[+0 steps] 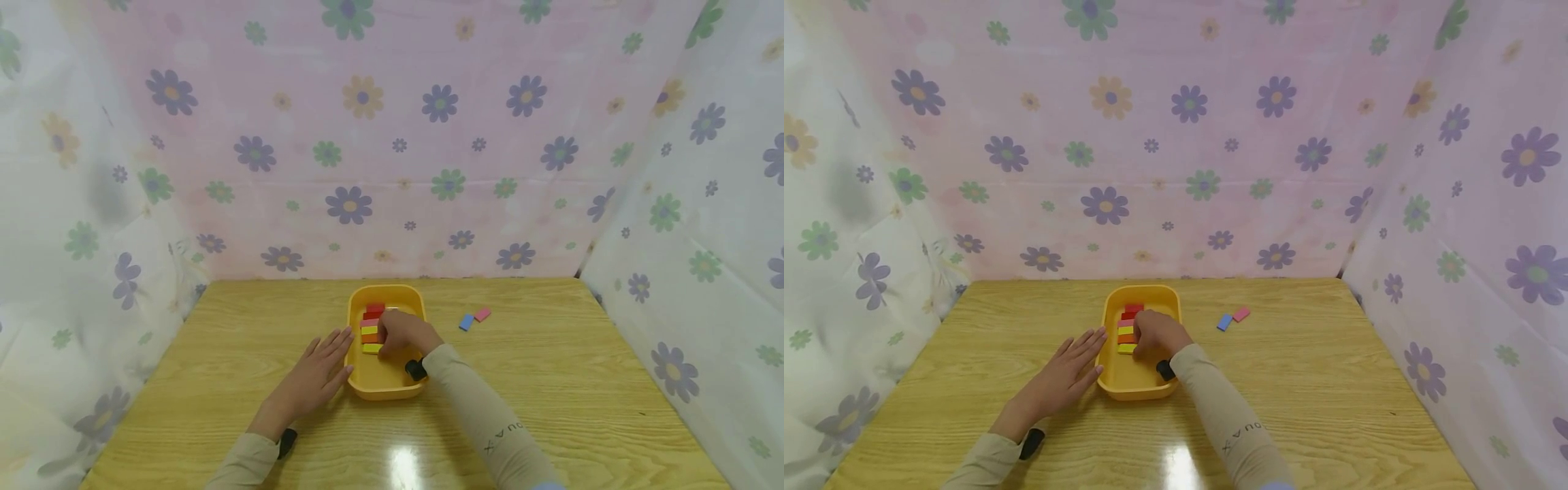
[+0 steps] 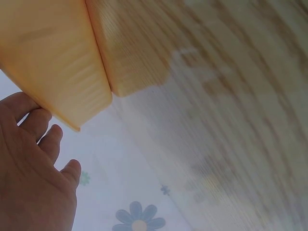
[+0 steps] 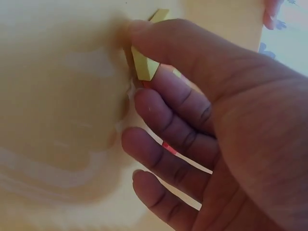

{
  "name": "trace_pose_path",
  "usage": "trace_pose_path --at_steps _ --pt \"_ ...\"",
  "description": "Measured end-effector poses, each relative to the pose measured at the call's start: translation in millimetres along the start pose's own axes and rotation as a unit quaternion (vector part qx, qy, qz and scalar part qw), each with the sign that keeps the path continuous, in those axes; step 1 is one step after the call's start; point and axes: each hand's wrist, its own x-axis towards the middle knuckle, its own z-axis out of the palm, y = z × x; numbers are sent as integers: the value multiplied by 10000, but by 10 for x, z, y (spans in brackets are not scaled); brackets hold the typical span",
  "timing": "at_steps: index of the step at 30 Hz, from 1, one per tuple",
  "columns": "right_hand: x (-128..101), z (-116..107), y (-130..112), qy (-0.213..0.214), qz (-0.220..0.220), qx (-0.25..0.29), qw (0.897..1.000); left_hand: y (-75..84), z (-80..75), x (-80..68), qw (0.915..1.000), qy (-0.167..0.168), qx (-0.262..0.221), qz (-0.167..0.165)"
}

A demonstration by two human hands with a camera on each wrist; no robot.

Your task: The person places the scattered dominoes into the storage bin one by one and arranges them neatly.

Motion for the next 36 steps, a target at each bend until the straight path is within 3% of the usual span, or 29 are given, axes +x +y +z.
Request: trace_pose_path --at_steps 8,23,36 --pt "1 21 -10 109 -21 -91 9999 -1 -8 6 9998 -174 0 -50" --pt "8 56 -14 450 -256 -359 9980 5 -19 -2 9998 -197 -51 -86" --pt "30 56 -26 473 -167 -647 9966 -6 -17 -3 9996 -257 -29 -102"
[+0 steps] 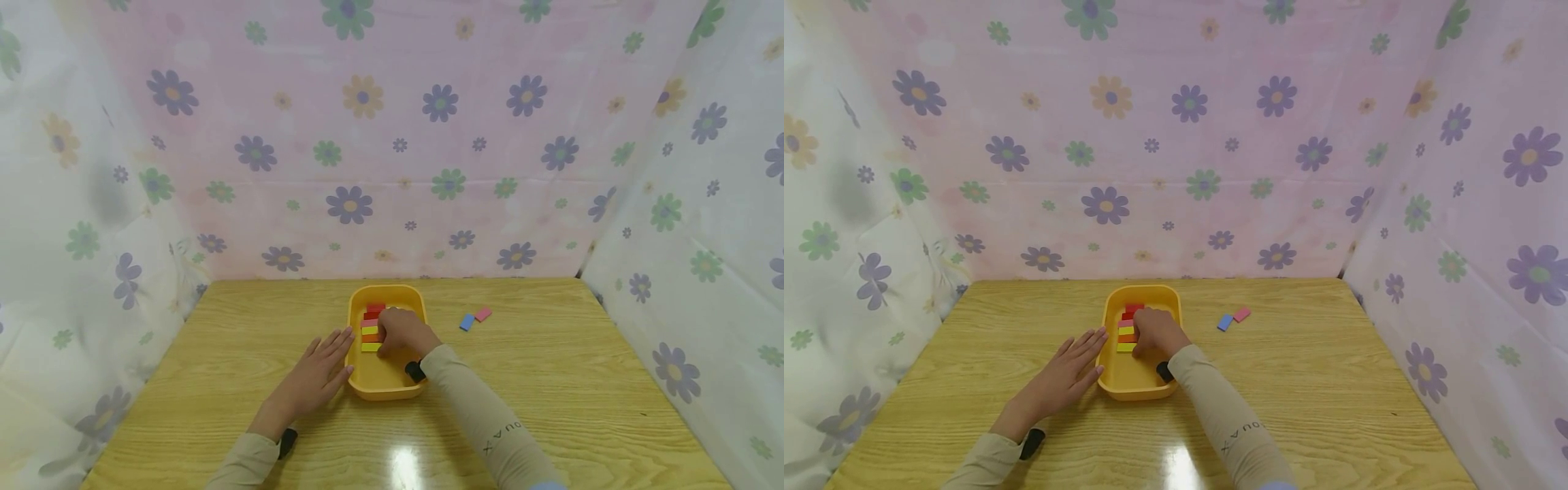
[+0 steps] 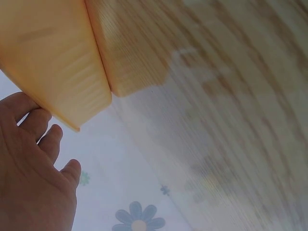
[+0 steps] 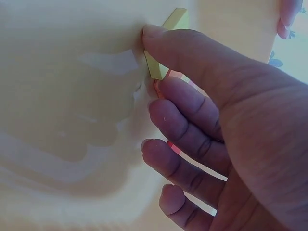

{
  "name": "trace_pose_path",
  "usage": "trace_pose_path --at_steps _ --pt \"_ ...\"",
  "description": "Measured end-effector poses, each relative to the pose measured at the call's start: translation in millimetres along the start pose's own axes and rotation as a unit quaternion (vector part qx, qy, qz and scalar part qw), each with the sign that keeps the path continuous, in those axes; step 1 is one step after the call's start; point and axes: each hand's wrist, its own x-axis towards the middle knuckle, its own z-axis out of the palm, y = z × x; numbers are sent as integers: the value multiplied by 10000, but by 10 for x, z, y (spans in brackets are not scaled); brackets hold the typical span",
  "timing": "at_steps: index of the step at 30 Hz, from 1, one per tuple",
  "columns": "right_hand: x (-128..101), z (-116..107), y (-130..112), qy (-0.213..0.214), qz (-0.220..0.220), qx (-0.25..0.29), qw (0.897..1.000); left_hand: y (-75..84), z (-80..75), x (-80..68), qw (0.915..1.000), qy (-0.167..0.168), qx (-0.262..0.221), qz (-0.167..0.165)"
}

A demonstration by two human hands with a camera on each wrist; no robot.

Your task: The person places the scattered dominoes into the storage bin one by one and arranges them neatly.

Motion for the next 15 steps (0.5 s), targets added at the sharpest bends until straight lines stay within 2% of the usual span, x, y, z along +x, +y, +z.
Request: trace_pose_path --at_steps 15 --pt "-5 -5 -5 79 36 -97 9999 -23 20 6 9999 55 -80 46"
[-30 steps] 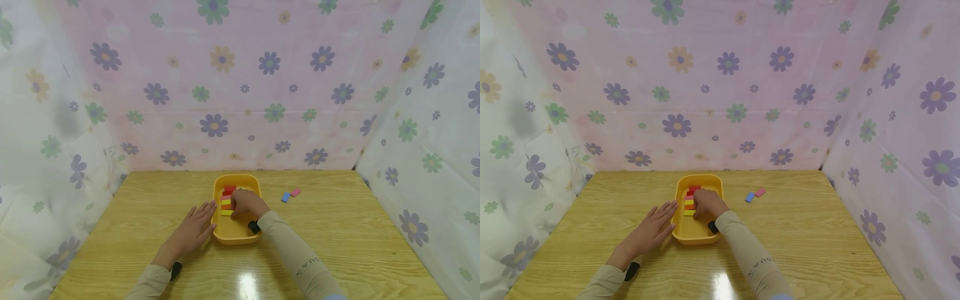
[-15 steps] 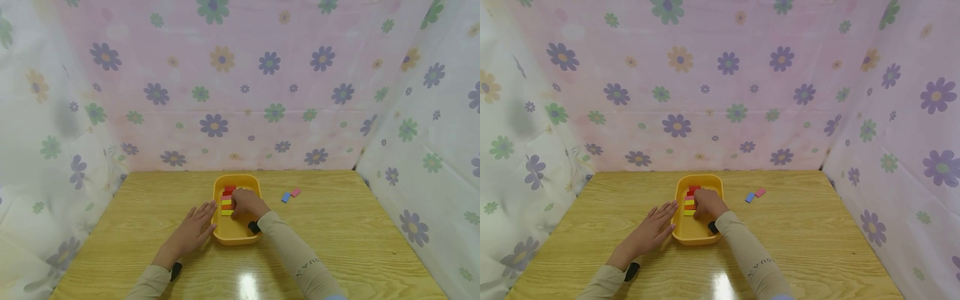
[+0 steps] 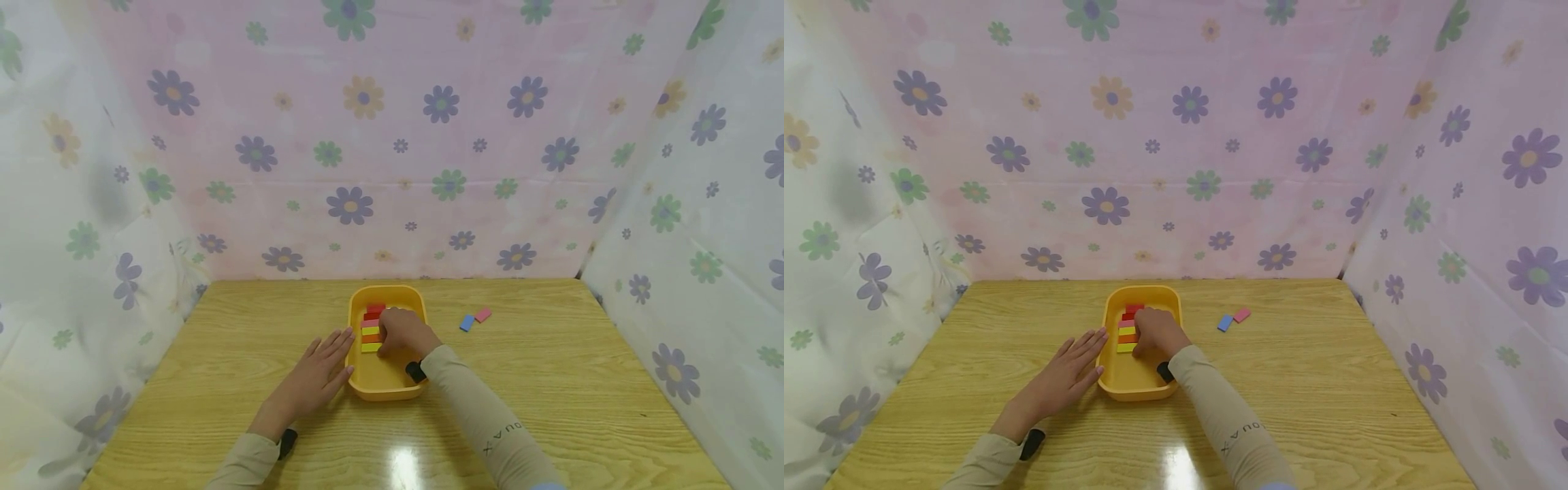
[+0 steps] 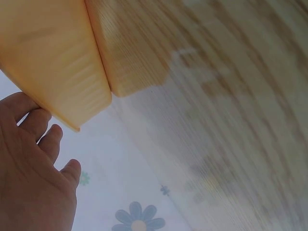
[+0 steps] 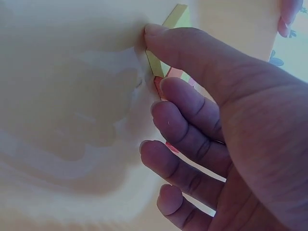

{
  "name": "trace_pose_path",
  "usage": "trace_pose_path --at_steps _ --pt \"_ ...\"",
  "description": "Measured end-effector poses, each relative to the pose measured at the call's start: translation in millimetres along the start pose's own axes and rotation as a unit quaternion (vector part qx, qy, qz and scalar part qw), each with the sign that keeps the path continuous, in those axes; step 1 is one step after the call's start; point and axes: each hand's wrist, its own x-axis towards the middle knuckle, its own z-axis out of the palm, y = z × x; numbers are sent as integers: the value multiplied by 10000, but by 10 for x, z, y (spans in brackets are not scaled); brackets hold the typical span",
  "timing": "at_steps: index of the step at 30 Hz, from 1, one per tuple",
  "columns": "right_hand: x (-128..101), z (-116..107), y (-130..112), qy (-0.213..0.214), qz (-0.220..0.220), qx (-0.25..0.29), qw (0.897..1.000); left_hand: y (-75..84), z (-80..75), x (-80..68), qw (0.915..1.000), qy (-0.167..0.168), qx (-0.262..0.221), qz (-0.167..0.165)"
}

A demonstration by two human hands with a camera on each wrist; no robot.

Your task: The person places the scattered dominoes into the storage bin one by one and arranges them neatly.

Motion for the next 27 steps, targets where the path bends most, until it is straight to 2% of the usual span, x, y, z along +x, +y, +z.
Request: trace_pose_path --at_steps 9,16,22,27 --pt "-28 -62 22 58 -100 147 9998 -12 31 -1 9999 143 11 75" --pt "-135 -340 41 124 -124 415 9990 -3 16 -7 10000 37 -44 44" --pt "-306 -577 187 727 -309 670 9946 4 3 -9 10000 -54 -2 -7" --pt "-525 -732 406 1260 -430 1024 9858 10 4 -7 10000 -36 42 11"
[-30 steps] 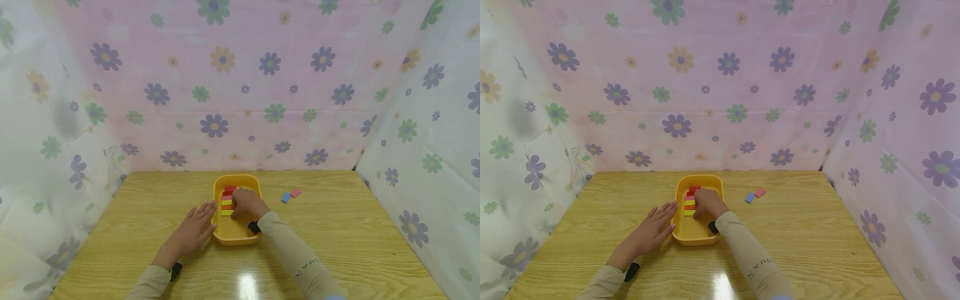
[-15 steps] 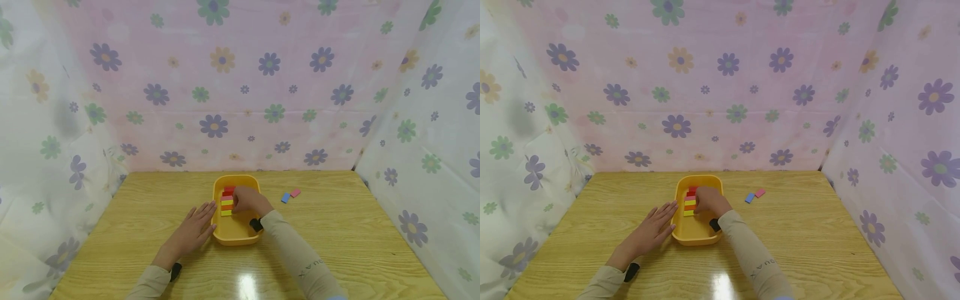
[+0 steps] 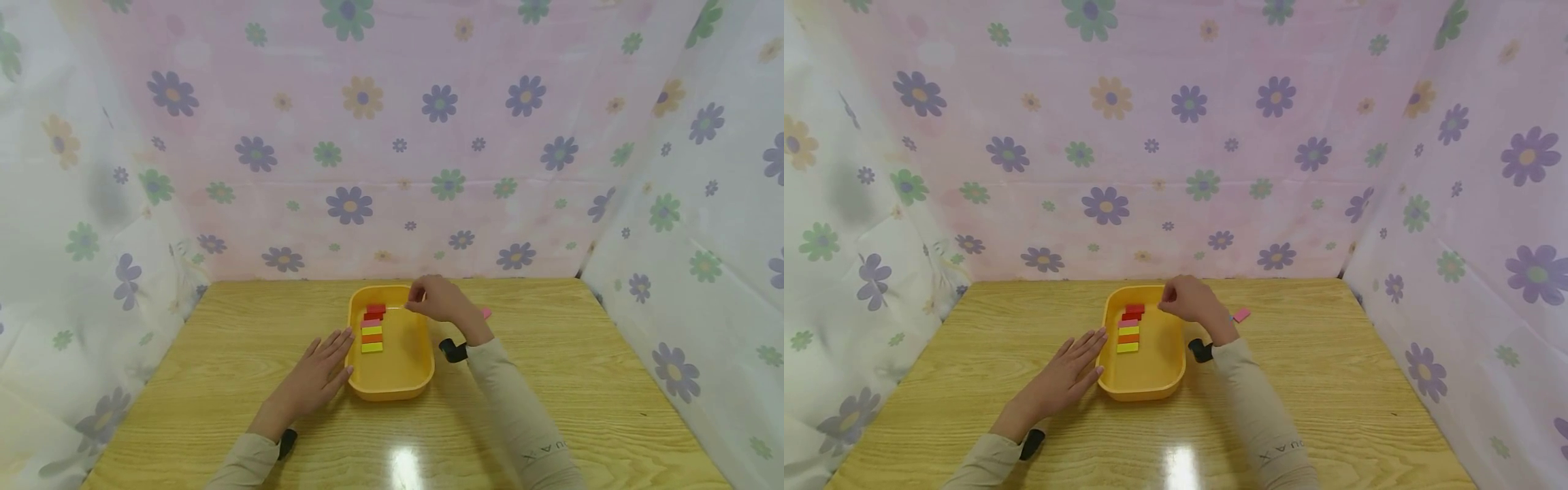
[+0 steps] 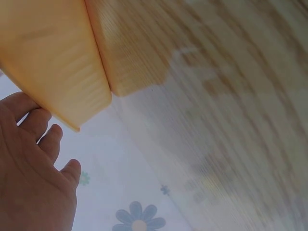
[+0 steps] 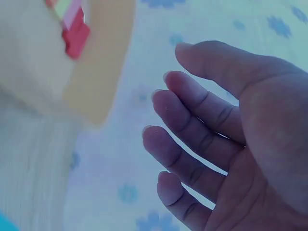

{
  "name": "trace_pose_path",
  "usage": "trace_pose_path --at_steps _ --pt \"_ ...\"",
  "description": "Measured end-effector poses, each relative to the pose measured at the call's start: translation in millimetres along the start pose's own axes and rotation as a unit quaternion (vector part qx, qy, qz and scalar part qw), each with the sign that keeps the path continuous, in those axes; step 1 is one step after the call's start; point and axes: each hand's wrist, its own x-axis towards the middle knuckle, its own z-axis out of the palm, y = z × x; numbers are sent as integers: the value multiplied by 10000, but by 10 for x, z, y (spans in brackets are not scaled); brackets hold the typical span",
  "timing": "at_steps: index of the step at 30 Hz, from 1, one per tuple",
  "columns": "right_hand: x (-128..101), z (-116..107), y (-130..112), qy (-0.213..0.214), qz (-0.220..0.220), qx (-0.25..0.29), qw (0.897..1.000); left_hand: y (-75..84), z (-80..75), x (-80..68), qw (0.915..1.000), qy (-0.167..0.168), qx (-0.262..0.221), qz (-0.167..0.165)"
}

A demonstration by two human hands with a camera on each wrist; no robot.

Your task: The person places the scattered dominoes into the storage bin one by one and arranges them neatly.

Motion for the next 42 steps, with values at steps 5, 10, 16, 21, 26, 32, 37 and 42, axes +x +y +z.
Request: trace_pose_path --at_steps 5,10,16,21,26,32,37,42 --pt "-233 -162 299 473 44 486 9977 1 -10 -1 10000 -34 3 -8" --pt "-431 -83 780 1010 197 954 9901 4 -22 -1 10000 -44 29 -1" --pt "-633 146 1360 1359 551 1266 9811 7 -23 -10 10000 -46 39 -16" --pt "-681 216 1672 1185 865 938 9847 -5 -3 -16 10000 -11 34 -30" --pt "-691 196 1834 829 815 605 9914 -11 -2 -12 10000 -10 48 -44" --pt "-719 112 1900 478 926 820 9912 6 -8 -1 10000 28 11 -23" --pt "-745 80 1925 456 1105 994 9878 17 -8 10 10000 63 -1 -53" --pt "-774 84 1934 408 1247 1218 9838 24 -18 11 9999 63 -48 -75"
